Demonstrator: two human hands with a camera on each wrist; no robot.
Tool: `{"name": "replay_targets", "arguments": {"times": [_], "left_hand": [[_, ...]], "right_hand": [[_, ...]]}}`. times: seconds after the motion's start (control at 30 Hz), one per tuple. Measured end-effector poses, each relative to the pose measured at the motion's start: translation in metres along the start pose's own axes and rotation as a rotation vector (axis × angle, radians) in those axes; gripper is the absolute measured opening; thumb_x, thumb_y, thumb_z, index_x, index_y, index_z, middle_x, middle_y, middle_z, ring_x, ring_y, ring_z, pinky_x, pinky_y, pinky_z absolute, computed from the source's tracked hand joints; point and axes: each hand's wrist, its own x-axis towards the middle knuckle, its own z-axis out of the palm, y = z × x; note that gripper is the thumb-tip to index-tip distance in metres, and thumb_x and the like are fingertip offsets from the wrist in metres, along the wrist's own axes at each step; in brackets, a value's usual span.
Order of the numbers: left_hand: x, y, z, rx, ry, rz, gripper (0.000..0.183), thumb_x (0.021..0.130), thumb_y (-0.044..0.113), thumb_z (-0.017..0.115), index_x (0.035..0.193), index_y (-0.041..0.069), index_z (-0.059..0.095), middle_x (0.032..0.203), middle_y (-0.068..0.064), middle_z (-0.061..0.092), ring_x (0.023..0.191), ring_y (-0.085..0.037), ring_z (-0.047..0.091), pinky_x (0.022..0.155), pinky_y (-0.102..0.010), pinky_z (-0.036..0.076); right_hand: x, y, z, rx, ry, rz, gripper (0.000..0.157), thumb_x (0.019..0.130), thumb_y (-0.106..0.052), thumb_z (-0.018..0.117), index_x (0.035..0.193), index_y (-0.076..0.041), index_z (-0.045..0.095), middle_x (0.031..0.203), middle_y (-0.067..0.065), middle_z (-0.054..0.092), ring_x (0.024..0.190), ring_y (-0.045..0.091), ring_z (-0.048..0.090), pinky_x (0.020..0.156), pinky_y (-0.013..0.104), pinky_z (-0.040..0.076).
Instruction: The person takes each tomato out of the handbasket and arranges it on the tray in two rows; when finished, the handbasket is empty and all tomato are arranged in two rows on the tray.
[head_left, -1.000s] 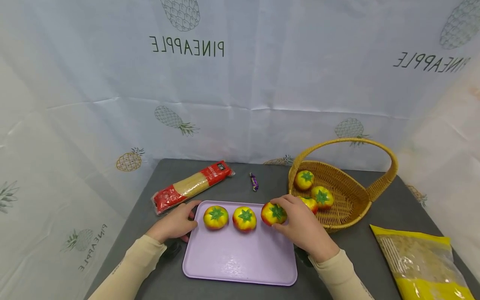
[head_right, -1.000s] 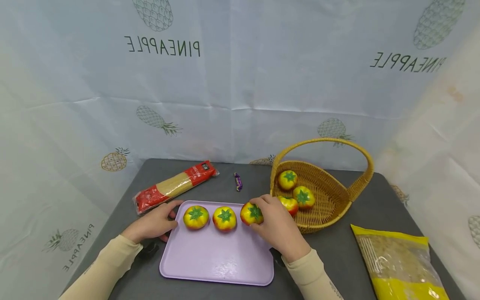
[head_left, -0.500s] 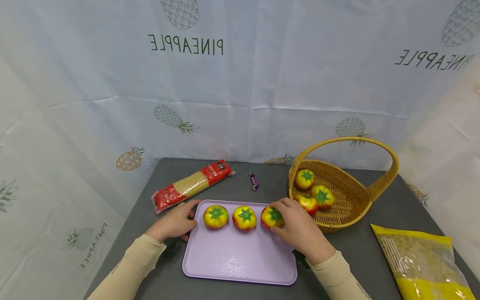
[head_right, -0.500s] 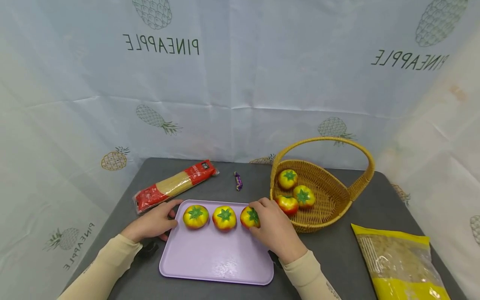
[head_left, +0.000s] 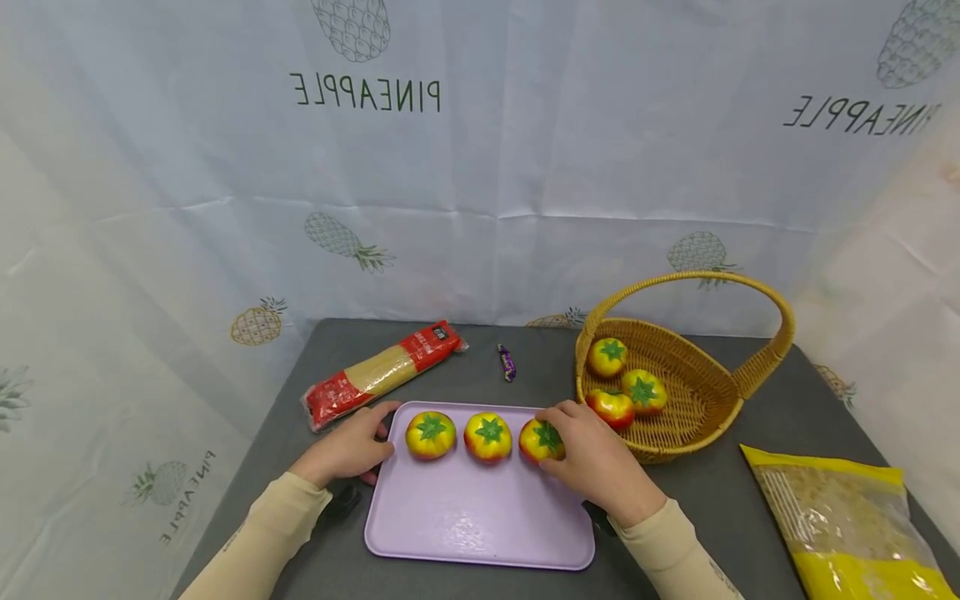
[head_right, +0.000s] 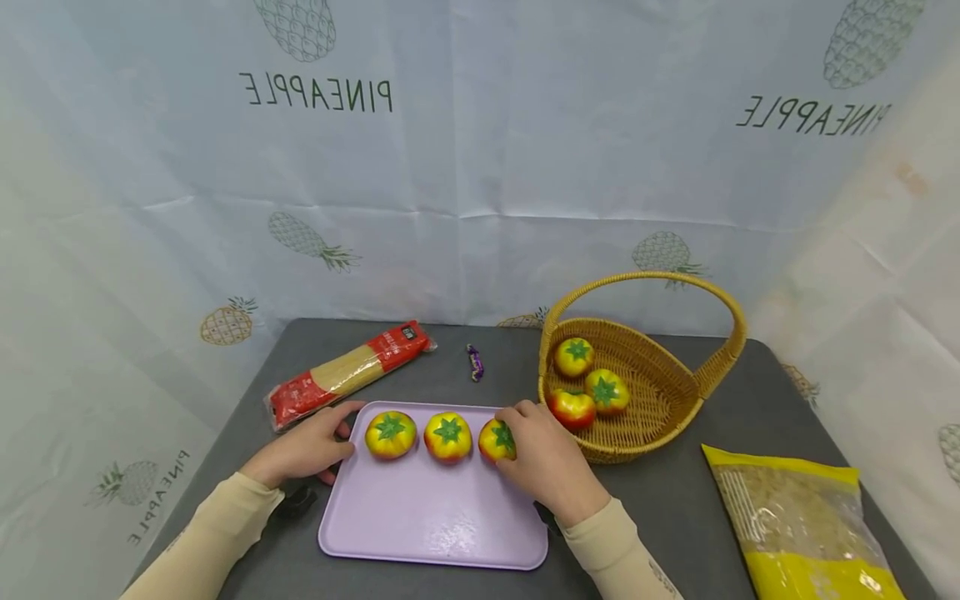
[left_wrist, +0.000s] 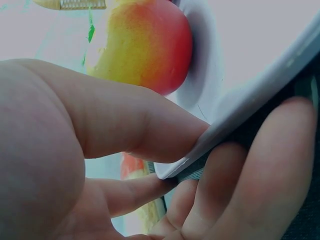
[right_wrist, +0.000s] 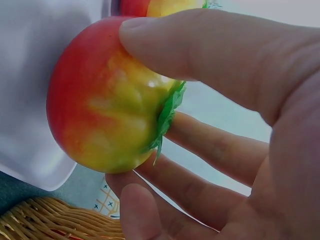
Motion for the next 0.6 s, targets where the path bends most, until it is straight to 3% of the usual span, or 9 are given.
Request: {"name": "replay_targets", "arguments": {"times": [0.6], "left_hand": [[0.0022,-0.0002,0.0012,0.007,0.002,-0.014,0.077,0.093,0.006,0.074,0.164,0.012,0.043,0.120,-0.021,0.057,0.072,-0.025,0.066,0.053,-0.036,0.064]], "right_hand": [[0.0005,0.0001,0.0030,-0.011,-0.016,0.021,0.054,0.077,-0.023,0.097,0.126,-0.013,0.076,0.119,0.005,0.071,0.108,0.023,0.067,0.101,0.047,0.064]]}}
